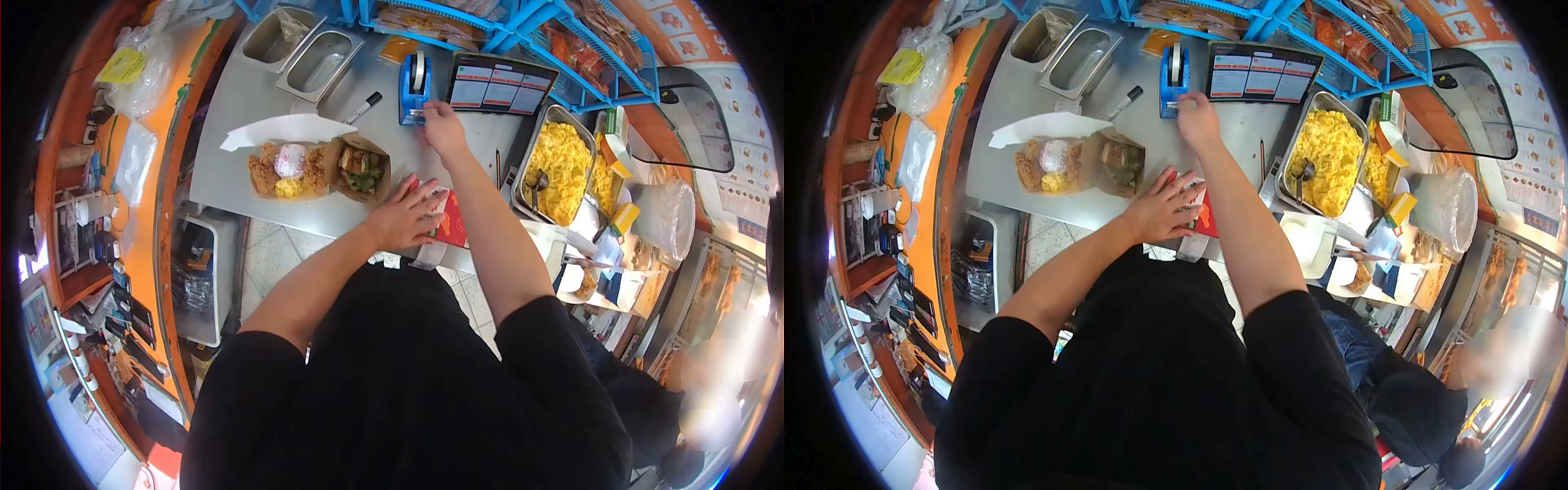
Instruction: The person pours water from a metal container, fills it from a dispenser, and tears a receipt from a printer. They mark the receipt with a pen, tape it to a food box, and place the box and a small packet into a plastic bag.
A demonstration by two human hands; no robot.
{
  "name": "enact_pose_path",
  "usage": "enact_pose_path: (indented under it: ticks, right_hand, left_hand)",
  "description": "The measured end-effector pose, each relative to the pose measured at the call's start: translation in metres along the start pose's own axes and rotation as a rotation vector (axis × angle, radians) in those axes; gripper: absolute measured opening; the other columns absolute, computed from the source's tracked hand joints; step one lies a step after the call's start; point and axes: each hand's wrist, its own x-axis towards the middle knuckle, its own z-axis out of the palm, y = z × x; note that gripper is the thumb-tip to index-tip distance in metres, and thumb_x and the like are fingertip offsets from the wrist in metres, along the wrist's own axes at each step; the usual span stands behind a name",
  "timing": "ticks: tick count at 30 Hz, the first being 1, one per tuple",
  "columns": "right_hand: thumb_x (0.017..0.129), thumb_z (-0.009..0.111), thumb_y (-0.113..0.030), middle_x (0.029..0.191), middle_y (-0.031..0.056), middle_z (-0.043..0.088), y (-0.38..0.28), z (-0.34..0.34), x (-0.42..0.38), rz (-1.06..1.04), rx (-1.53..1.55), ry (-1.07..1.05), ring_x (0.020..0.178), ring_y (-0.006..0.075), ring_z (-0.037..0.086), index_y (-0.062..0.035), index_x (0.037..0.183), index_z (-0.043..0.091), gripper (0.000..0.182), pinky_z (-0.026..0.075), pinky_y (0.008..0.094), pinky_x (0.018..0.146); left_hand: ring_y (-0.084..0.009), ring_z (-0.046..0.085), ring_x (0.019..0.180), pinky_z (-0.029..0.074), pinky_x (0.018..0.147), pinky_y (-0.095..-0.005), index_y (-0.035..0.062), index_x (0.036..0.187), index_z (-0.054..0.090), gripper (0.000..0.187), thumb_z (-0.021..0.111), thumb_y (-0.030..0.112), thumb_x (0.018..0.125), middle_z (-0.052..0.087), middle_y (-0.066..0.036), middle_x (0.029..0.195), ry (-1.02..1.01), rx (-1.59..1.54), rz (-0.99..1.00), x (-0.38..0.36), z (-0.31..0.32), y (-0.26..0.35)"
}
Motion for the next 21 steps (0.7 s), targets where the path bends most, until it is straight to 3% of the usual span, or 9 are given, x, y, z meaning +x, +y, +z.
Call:
enact_pose_path:
  ticks: [2,7,10,12,15,17,19,20,21]
  right_hand:
    - [0.097,0.069,-0.028,0.099,0.0174,0.07,-0.015,0.017,0.02,0.257,-0.065,-0.164,0.073,0.0276,0.07,-0.0018,0.113,0.071,0.031,0.055,0.0422,0.068]
    - [0.097,0.069,-0.025,0.098,0.0097,0.071,-0.035,0.0,0.018,0.539,0.087,-0.234,0.076,0.0233,0.07,-0.0035,0.103,0.074,0.023,0.051,0.0399,0.069]
    - [0.095,0.07,-0.022,0.11,0.0097,0.073,-0.013,-0.004,-0.01,0.353,0.291,-0.182,0.085,0.0234,0.071,-0.0023,0.092,0.075,0.021,0.051,0.0362,0.076]
    - [0.095,0.07,-0.022,0.125,0.0121,0.072,0.035,0.002,-0.023,0.104,0.12,-0.062,0.092,0.0231,0.071,-0.0007,0.081,0.074,0.025,0.051,0.0337,0.083]
    - [0.094,0.07,-0.021,0.137,0.0163,0.068,0.027,0.024,-0.042,-0.054,-0.198,0.192,0.094,0.0264,0.072,0.0003,0.079,0.073,0.027,0.052,0.0346,0.085]
    - [0.093,0.07,-0.022,0.124,0.02,0.073,0.017,0.033,-0.04,-0.099,-0.247,0.298,0.094,0.0294,0.073,0.0003,0.082,0.073,0.025,0.054,0.0377,0.086]
    - [0.092,0.07,-0.024,0.104,0.0218,0.076,0.008,0.038,-0.035,0.187,-0.351,0.31,0.093,0.0304,0.075,0.0002,0.088,0.075,0.025,0.055,0.0382,0.084]
    - [0.092,0.07,-0.025,0.085,0.0214,0.074,0.016,0.04,-0.033,0.126,-0.394,0.379,0.086,0.0298,0.074,-0.0007,0.095,0.077,0.026,0.055,0.0399,0.083]
    - [0.092,0.07,-0.025,0.085,0.0214,0.074,0.014,0.037,-0.037,0.162,-0.399,0.404,0.086,0.0298,0.074,-0.0007,0.095,0.077,0.026,0.055,0.0399,0.083]
  left_hand:
    - [-0.0393,0.026,0.155,0.016,0.125,-0.0649,0.0179,0.132,0.059,0.055,0.061,0.058,0.094,0.043,-0.013,0.16,0.004,-0.018,-0.006,0.0,0.0,-0.001]
    - [-0.0376,0.026,0.155,0.017,0.125,-0.064,0.0188,0.132,0.059,0.055,0.062,0.057,0.093,0.041,-0.013,0.161,0.042,-0.03,-0.008,-0.003,0.002,-0.001]
    - [-0.038,0.028,0.153,0.017,0.124,-0.0649,0.0183,0.131,0.058,0.055,0.067,0.055,0.09,0.042,-0.013,0.159,0.02,-0.107,-0.008,-0.001,0.0,-0.006]
    - [-0.0383,0.028,0.152,0.016,0.124,-0.065,0.0182,0.131,0.058,0.055,0.067,0.054,0.091,0.044,-0.013,0.157,-0.025,-0.125,0.005,-0.004,0.005,-0.006]
    - [-0.0411,0.029,0.15,0.013,0.125,-0.0669,0.0154,0.139,0.055,0.059,0.065,0.05,0.093,0.046,-0.015,0.153,0.014,-0.246,0.016,-0.006,0.019,-0.012]
    - [-0.0443,0.028,0.15,0.011,0.124,-0.0695,0.0108,0.145,0.053,0.065,0.063,0.047,0.092,0.046,-0.017,0.153,0.076,-0.206,0.015,-0.005,0.019,-0.012]
    - [-0.0453,0.028,0.15,0.01,0.124,-0.0702,0.0086,0.146,0.052,0.066,0.063,0.045,0.092,0.046,-0.018,0.152,0.1,-0.079,0.054,-0.004,0.017,-0.013]
    - [-0.0462,0.028,0.15,0.01,0.124,-0.0709,0.0064,0.147,0.052,0.067,0.063,0.044,0.092,0.046,-0.019,0.152,0.131,0.07,0.085,-0.004,0.015,-0.014]
    - [-0.0462,0.028,0.15,0.01,0.124,-0.0709,0.0064,0.147,0.052,0.067,0.063,0.044,0.092,0.046,-0.019,0.152,0.115,0.039,0.111,-0.003,0.013,-0.014]
